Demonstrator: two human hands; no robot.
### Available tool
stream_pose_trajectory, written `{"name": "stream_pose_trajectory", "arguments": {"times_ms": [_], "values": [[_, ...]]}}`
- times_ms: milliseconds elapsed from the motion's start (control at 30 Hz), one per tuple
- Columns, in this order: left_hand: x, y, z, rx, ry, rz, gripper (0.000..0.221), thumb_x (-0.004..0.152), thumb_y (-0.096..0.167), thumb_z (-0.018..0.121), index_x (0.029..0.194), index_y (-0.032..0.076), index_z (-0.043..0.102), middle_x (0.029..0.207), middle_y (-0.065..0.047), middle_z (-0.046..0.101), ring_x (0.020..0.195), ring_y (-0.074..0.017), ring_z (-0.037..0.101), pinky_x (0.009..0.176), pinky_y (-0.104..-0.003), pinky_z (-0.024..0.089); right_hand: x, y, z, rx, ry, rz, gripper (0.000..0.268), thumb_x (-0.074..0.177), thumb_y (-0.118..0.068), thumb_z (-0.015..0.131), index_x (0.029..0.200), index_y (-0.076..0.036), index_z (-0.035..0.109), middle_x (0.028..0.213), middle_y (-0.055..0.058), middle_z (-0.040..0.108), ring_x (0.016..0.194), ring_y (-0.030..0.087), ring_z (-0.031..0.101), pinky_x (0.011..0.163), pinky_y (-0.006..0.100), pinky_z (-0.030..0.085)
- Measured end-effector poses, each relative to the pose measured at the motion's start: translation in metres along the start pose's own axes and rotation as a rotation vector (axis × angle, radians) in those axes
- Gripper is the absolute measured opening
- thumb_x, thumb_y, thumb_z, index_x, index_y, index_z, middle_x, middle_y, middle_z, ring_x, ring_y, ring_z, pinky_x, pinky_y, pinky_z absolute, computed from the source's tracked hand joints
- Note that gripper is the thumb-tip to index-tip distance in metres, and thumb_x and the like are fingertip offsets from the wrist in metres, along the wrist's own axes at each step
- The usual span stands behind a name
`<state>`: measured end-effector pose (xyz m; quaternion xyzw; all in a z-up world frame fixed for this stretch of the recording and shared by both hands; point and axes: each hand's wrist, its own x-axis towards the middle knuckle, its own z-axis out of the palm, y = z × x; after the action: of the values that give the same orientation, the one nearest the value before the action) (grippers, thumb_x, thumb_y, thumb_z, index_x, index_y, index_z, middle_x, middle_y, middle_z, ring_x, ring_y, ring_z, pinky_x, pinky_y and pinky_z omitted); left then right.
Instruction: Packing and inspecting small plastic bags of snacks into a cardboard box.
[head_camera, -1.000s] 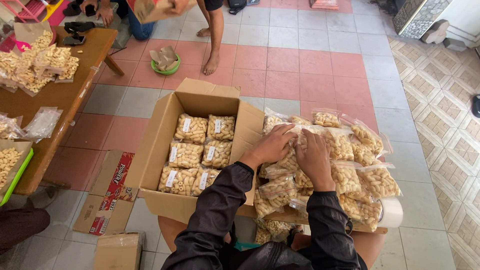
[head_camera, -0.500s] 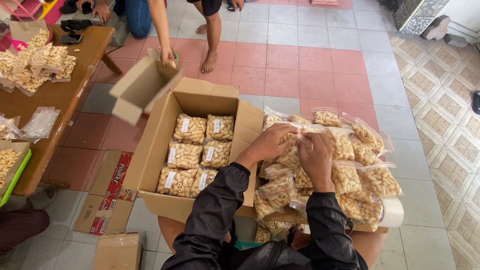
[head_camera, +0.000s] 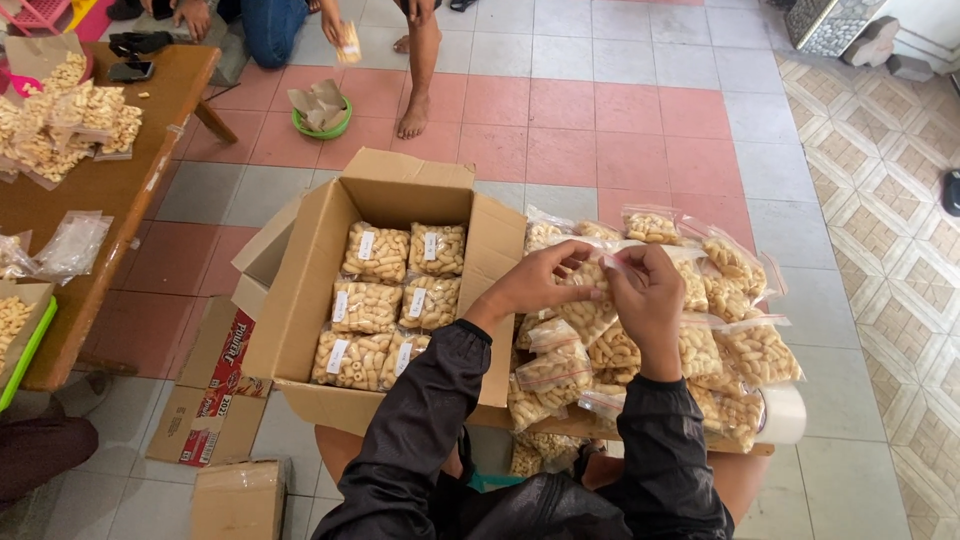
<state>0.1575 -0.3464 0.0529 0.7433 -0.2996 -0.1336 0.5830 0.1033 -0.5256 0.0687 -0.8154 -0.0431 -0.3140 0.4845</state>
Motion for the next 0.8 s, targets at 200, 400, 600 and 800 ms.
{"name": "stream_pose_trajectory", "arguments": {"times_ms": [200,400,600,800], "values": [[0.0,-0.006,-0.003,-0.264,-0.097,-0.011,0.053,0.087,0.021,0.078,0.135,0.017,0.056,0.12,-0.008,0.063,0.107,-0.0165,0.059,0.095,-0.036,0.051,0.008,-0.028,-0.006,0.379,0.072,0.316,0.008,0.094,-0.014,0.074,0.091,-0.01,0.068,0.074,-0.002,0.06,0.071,0.004,0.053,0.064,0.019,0.047],[0.001,-0.007,-0.006,-0.367,-0.11,0.03,0.052,0.089,0.013,0.075,0.137,0.015,0.056,0.123,-0.006,0.063,0.109,-0.0136,0.058,0.095,-0.036,0.051,0.011,-0.031,-0.013,0.481,0.037,0.366,0.015,0.095,-0.018,0.071,0.103,-0.006,0.067,0.083,0.001,0.066,0.072,0.002,0.058,0.055,0.015,0.049],[-0.002,0.004,-0.007,-0.466,-0.034,0.056,0.049,0.088,0.012,0.077,0.131,0.013,0.056,0.114,-0.001,0.062,0.104,-0.0108,0.06,0.09,-0.031,0.053,0.006,-0.026,-0.011,0.475,0.115,0.346,0.01,0.091,-0.011,0.075,0.1,-0.007,0.071,0.076,-0.003,0.064,0.07,-0.001,0.052,0.066,0.014,0.046],[-0.009,0.034,-0.004,-0.47,0.025,0.025,0.043,0.09,0.022,0.076,0.129,0.013,0.057,0.112,0.0,0.06,0.104,-0.01,0.056,0.09,-0.03,0.053,-0.002,-0.024,0.0,0.399,0.152,0.32,0.01,0.087,-0.01,0.08,0.095,-0.006,0.074,0.069,0.0,0.062,0.064,0.003,0.051,0.064,0.017,0.045]]}}
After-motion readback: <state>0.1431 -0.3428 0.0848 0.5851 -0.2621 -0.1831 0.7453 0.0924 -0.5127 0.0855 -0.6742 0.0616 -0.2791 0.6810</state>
